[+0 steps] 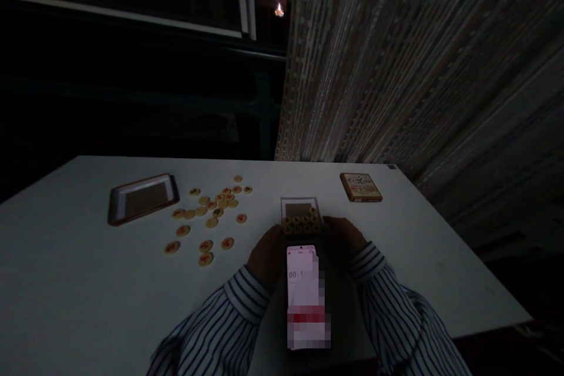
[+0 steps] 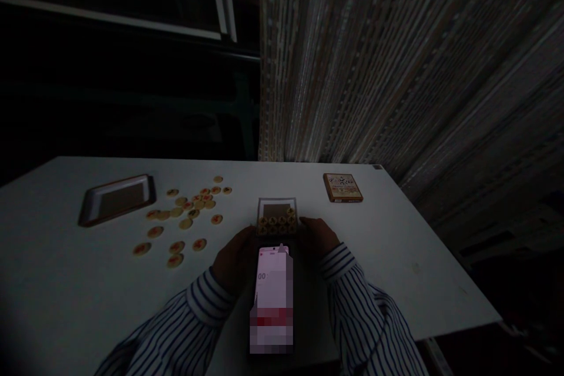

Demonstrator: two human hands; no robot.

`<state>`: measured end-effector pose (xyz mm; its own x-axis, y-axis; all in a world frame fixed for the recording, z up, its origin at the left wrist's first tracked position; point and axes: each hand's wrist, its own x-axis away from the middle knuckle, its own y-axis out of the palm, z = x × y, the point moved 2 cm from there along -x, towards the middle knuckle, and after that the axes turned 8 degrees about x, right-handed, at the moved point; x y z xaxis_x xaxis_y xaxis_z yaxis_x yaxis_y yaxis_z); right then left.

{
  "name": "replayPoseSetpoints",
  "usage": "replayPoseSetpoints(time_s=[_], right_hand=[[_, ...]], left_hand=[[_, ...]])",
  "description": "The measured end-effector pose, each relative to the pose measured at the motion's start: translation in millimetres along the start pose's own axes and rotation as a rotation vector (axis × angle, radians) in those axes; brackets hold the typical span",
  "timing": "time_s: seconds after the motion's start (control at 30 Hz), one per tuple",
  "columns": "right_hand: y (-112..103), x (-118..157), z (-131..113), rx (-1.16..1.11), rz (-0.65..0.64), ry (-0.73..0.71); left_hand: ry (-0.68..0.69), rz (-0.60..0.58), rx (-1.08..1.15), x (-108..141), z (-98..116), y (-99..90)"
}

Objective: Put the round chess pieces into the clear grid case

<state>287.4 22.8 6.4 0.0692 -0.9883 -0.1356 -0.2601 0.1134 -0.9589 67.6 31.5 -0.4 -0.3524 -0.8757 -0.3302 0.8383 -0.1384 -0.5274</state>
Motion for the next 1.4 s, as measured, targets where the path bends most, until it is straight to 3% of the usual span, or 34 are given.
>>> replayPoseSetpoints(time_s=[0.17, 0.4, 0.7, 0.83, 0.93, 1.0, 1.07, 1.23, 1.4], right_hand=[[1.2, -5.4, -1.0, 0.016, -0.044, -0.068], [-5.4, -7.4, -13.3, 0.052, -0.059, -0.15], [-7.1, -7.1, -14.5, -0.009, -0.057, -0.15], [-3.7, -6.3, -12.7, -0.043, -0.082, -0.157], [3.0, -3.0, -4.9, -0.018, -0.021, -0.125], [6.1, 0.1, 3.0, 0.02, 0.118, -0.027], [8.2, 2.9, 7.1, 0.01, 0.195, -0.038], [2.8, 5.8, -0.6, -0.021, 0.296, -0.15], [-5.4, 7.2, -22.1, -0.013, 0.379, -0.241]], left_hand=[[0.019, -0.05, 0.037, -1.7, 7.4, 2.4], [0.041, -0.126, 0.059, -1.0, 1.6, 8.7], [-0.02, -0.087, 0.19, -2.4, 15.8, 4.5], [-0.028, -0.1, 0.125, 0.3, 9.4, 5.5], [-0.01, -0.049, -0.02, 4.9, 0.2, -0.4], [-0.019, 0.029, -0.152, 8.3, -5.5, -9.7], [0.027, 0.071, -0.251, 11.9, -9.5, -20.6], [0.097, 0.044, -0.357, 20.7, -22.2, -39.2], [0.103, -0.031, -0.353, 26.2, -34.7, -38.5]])
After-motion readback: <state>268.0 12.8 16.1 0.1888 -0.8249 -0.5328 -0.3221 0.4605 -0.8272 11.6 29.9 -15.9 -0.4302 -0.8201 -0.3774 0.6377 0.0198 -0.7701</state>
